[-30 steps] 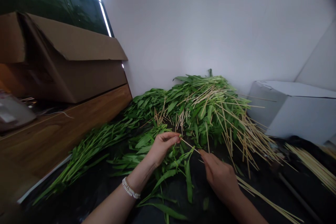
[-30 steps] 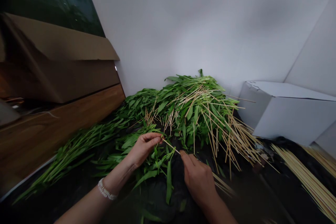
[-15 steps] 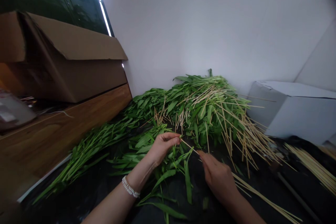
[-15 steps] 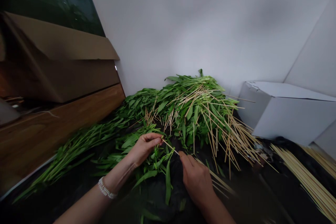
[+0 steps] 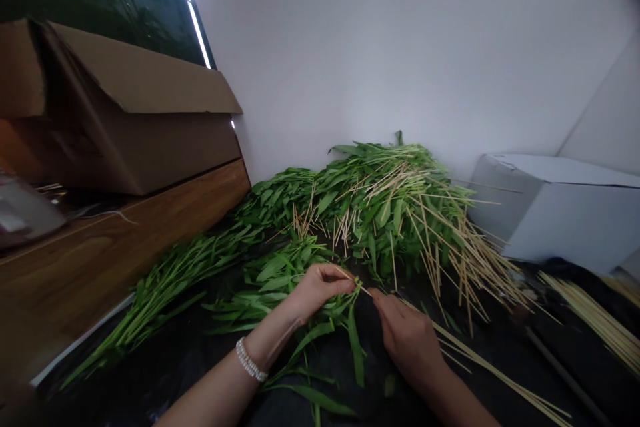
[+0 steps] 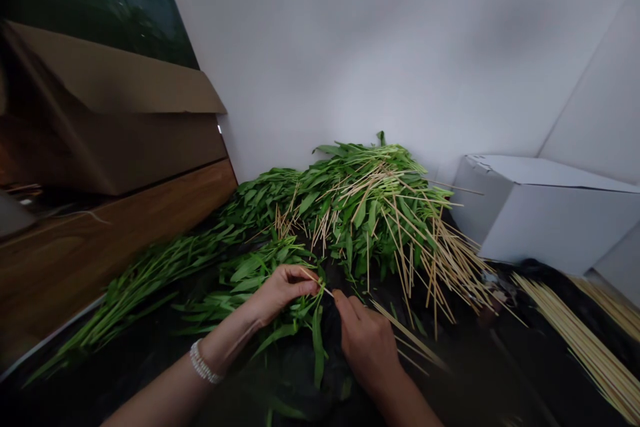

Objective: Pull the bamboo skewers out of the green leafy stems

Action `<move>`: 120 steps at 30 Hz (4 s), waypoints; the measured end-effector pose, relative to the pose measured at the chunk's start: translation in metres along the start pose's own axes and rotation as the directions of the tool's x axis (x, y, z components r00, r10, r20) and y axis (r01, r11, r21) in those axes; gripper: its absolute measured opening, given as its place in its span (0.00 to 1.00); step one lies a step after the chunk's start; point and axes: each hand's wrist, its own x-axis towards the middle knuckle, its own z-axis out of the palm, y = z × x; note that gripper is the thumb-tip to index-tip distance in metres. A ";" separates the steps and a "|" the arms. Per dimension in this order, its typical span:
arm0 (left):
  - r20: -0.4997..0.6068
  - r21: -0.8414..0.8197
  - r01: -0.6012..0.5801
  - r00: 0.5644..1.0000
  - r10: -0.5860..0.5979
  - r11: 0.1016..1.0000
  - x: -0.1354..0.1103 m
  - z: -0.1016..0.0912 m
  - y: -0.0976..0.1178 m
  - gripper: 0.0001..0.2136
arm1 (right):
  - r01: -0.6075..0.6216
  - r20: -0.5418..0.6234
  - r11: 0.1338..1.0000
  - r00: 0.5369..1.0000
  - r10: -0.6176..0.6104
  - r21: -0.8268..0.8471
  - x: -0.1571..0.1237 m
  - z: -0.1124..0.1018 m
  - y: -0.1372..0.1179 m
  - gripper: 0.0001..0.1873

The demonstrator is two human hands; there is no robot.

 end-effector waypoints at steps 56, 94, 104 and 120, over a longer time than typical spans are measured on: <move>-0.152 0.326 -0.177 0.960 0.236 0.929 0.005 -0.037 0.024 0.13 | -0.144 -0.067 0.989 0.987 0.147 0.047 0.005 -0.010 0.009 0.13; -0.149 0.187 -0.145 0.973 0.174 0.971 0.006 -0.024 0.011 0.12 | -0.106 0.084 0.994 0.991 0.104 0.019 -0.001 0.001 0.004 0.15; -0.174 0.163 -0.139 0.971 0.167 0.977 0.007 -0.023 0.011 0.13 | -0.141 0.111 0.989 0.985 0.136 0.039 -0.003 0.002 0.006 0.15; -0.107 0.200 -0.094 0.987 0.117 0.975 0.003 -0.022 0.011 0.12 | -0.139 0.100 0.986 0.987 0.129 0.094 -0.006 0.007 0.003 0.15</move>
